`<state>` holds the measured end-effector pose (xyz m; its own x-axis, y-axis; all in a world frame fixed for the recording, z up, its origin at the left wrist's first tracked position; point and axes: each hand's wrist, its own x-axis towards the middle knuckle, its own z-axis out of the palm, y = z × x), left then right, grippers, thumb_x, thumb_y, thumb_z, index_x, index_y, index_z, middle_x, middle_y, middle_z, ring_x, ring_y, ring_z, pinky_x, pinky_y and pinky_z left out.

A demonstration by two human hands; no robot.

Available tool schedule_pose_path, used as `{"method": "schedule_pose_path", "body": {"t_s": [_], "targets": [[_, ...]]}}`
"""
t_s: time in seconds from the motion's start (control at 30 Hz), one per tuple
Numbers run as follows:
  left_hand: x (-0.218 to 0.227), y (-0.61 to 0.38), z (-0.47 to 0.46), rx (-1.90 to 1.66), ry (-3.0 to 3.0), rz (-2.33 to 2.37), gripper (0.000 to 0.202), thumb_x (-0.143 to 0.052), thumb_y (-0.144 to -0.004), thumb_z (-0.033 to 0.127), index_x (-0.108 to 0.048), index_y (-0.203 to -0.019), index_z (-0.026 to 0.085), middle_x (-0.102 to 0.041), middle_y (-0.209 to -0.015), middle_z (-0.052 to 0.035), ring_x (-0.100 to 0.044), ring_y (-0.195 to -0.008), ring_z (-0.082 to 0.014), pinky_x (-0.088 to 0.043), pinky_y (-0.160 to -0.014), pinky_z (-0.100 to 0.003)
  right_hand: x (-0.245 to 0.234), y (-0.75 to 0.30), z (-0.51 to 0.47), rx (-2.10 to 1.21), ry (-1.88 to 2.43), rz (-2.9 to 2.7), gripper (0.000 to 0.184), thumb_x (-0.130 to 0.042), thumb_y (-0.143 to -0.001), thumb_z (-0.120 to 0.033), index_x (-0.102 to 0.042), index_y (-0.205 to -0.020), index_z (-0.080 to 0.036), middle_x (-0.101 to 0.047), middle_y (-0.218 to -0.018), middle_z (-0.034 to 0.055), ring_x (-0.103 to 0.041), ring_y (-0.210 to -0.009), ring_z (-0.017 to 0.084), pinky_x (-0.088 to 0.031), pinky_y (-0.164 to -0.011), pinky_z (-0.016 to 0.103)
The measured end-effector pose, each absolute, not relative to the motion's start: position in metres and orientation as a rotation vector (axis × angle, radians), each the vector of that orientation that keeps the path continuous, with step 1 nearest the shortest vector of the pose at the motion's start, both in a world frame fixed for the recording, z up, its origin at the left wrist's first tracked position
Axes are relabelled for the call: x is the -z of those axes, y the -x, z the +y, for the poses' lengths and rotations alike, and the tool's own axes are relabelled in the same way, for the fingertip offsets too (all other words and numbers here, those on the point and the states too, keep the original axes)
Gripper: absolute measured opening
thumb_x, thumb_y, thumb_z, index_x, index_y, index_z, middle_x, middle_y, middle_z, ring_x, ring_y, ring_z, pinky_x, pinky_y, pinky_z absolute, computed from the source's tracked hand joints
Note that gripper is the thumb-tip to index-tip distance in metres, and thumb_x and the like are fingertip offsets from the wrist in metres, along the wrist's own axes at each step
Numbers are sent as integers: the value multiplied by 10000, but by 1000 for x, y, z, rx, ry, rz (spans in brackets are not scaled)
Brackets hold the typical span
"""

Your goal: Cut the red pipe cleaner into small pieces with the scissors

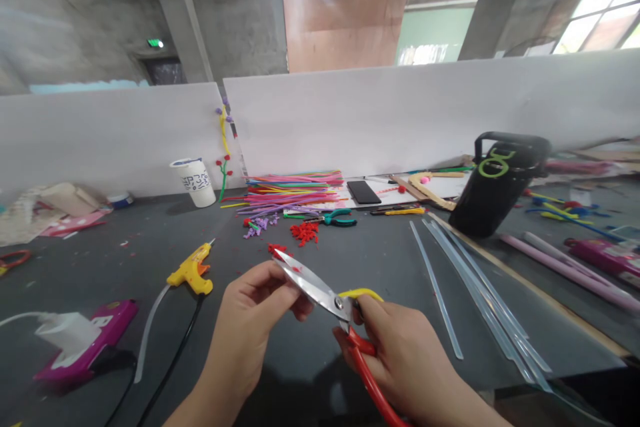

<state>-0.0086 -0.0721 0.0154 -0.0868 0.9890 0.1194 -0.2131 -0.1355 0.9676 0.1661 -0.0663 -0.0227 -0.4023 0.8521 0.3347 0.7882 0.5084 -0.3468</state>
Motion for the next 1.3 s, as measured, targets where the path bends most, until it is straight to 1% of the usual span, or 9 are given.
{"method": "schedule_pose_path", "body": {"t_s": [0.13, 0.33, 0.47, 0.57, 0.77, 0.9, 1.03, 1.17, 1.3], "targets": [[-13, 12, -69, -1425, -1113, 1043, 55, -577, -688, 125, -623, -689, 155, -620, -588, 9, -554, -536, -101, -445, -512, -202, 20, -169, -62, -266, 1370, -2205, 193, -504, -713, -313, -422, -586, -192, -454, -511, -37, -387, -455, 104, -222, -463, 225], [-13, 3, -65, -1158, -1093, 1035, 46, -597, -682, 161, -587, -650, 129, -618, -567, -7, -562, -487, -105, -443, -476, -209, 9, -164, -54, -1031, 1195, -1828, 143, -473, -717, -276, -464, -613, -177, -413, -527, -52, -381, -469, 76, -304, -444, 180], [-7, -6, -64, -951, -1097, 973, 67, -609, -663, 168, -573, -631, 121, -598, -540, -3, -555, -452, -102, -432, -440, -204, 6, -162, -50, -1367, 1126, -1570, 162, -498, -698, -321, -518, -750, -169, -442, -485, -65, -382, -387, 64, -305, -377, 173], [-2, -8, -64, -886, -1116, 960, 72, -609, -653, 173, -571, -619, 122, -584, -527, 5, -545, -432, -96, -424, -423, -200, 6, -161, -49, -1519, 1037, -1539, 139, -505, -697, -303, -507, -725, -167, -465, -473, -64, -385, -373, 55, -304, -359, 159], [0, -9, -64, -810, -1122, 992, 65, -624, -614, 178, -603, -627, 118, -577, -514, 4, -542, -426, -110, -425, -426, -221, 4, -161, -50, -1513, 1005, -1601, 123, -522, -665, -247, -439, -611, -174, -405, -446, -79, -368, -365, 46, -284, -353, 153], [-1, -10, -65, -811, -1097, 930, 111, -587, -676, 204, -621, -672, 99, -597, -571, -26, -555, -480, -112, -438, -480, -224, 4, -161, -51, -1468, 1018, -1619, 102, -505, -678, -223, -440, -619, -171, -443, -479, -66, -384, -386, 44, -292, -366, 148], [2, -12, -66, -781, -956, 851, 144, -542, -722, 219, -580, -651, 99, -597, -596, -37, -539, -464, -83, -409, -450, -183, 3, -157, -51, -1522, 1095, -1559, 106, -492, -678, -250, -435, -625, -177, -450, -434, -69, -370, -343, 45, -292, -341, 150], [5, -10, -66, -750, -1027, 903, 41, -566, -653, 137, -547, -625, 115, -587, -545, -13, -525, -427, -85, -405, -430, -191, 3, -155, -51, -1535, 1110, -1518, 91, -473, -680, -254, -441, -644, -177, -467, -441, -69, -375, -329, 44, -305, -332, 151], [2, -8, -64, -788, -1169, 1023, 30, -569, -623, 108, -570, -649, 123, -579, -541, 2, -530, -468, -102, -421, -482, -225, 6, -157, -49, -1451, 1144, -1523, 80, -474, -672, -222, -433, -621, -175, -398, -426, -91, -370, -334, 38, -298, -332, 137]]}}
